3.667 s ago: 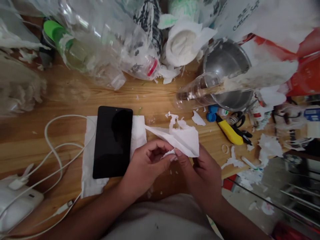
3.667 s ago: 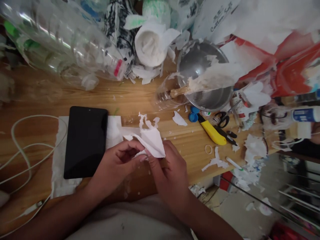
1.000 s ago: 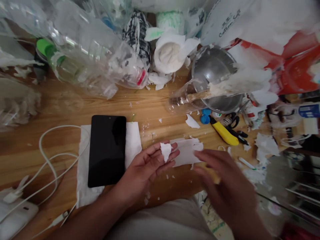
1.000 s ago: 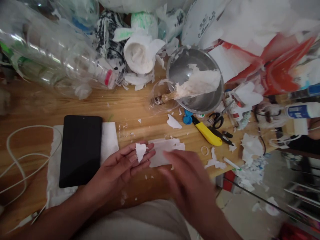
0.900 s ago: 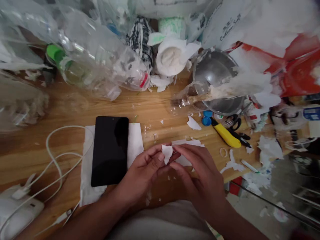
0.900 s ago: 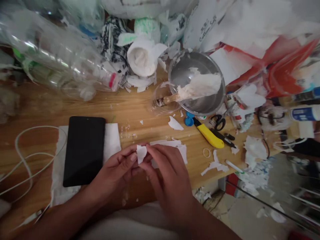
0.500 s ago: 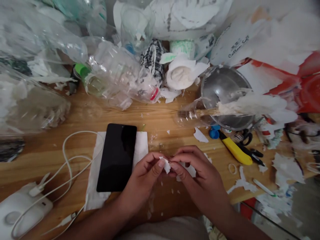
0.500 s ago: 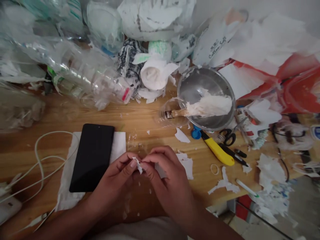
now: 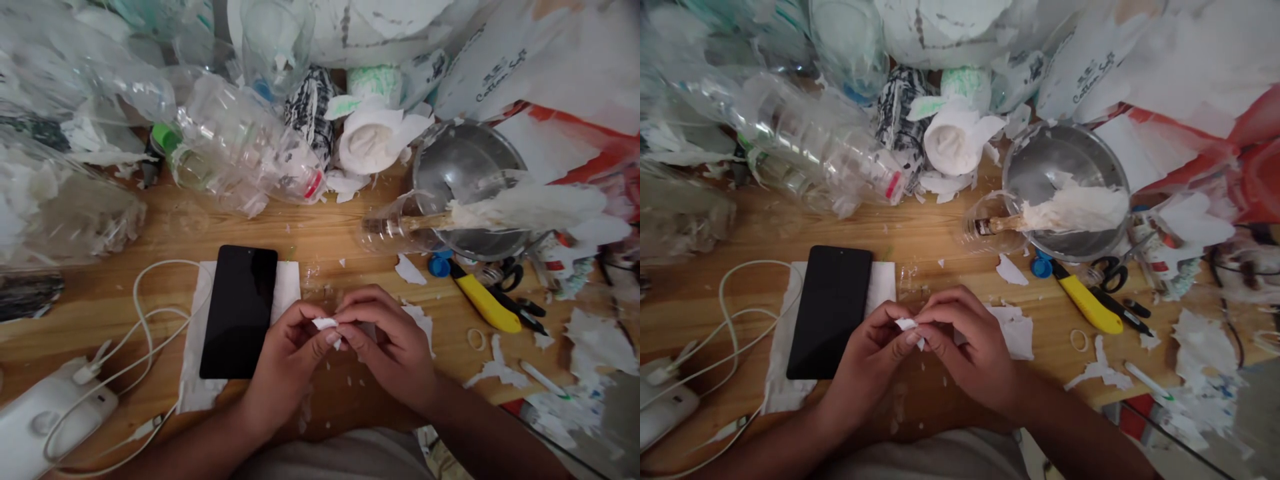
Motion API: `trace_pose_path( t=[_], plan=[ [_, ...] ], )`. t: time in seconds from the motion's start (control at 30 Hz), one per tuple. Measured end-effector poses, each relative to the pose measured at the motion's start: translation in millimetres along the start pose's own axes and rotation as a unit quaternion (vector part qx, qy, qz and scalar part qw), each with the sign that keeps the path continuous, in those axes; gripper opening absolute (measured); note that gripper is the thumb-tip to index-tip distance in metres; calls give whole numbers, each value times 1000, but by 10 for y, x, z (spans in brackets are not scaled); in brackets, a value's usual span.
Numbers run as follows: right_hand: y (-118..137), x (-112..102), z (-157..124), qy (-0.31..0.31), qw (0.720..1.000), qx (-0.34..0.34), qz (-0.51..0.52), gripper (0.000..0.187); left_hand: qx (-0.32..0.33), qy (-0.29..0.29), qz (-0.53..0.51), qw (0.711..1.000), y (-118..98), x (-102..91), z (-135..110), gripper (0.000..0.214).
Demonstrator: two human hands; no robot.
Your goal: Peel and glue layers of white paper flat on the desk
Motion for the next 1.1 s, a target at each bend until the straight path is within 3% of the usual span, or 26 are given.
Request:
trace_pose_path(
  t=[0.23, 0.57, 0.63, 0.8, 1.1],
  plan=[
    [-19, 10, 72, 61, 984, 77, 147, 7, 48, -23, 49, 997, -63, 0, -31, 15],
    [40, -47, 71, 103, 986, 69, 109, 11, 70, 80, 124, 986, -250, 30, 46, 9],
    [11, -62, 57, 79, 992, 72, 73, 10, 55, 66, 133, 987, -246, 29, 52, 6],
    [-25, -217, 4, -76, 994, 74, -33, 27, -8, 26, 153, 988, -189, 14, 35, 9],
    [12, -77, 87, -4, 999, 41, 23, 16, -13, 55, 190, 980, -153, 35, 46, 21]
  ],
)
Point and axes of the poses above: each hand's wrist, its own z-axis towards the middle knuckle, its own x-axis out of the palm, y = z × x, the point moved 6 cm from there along z, towards the middle knuckle, and after that the axes turned 6 degrees about y, right-handed, at the moved point
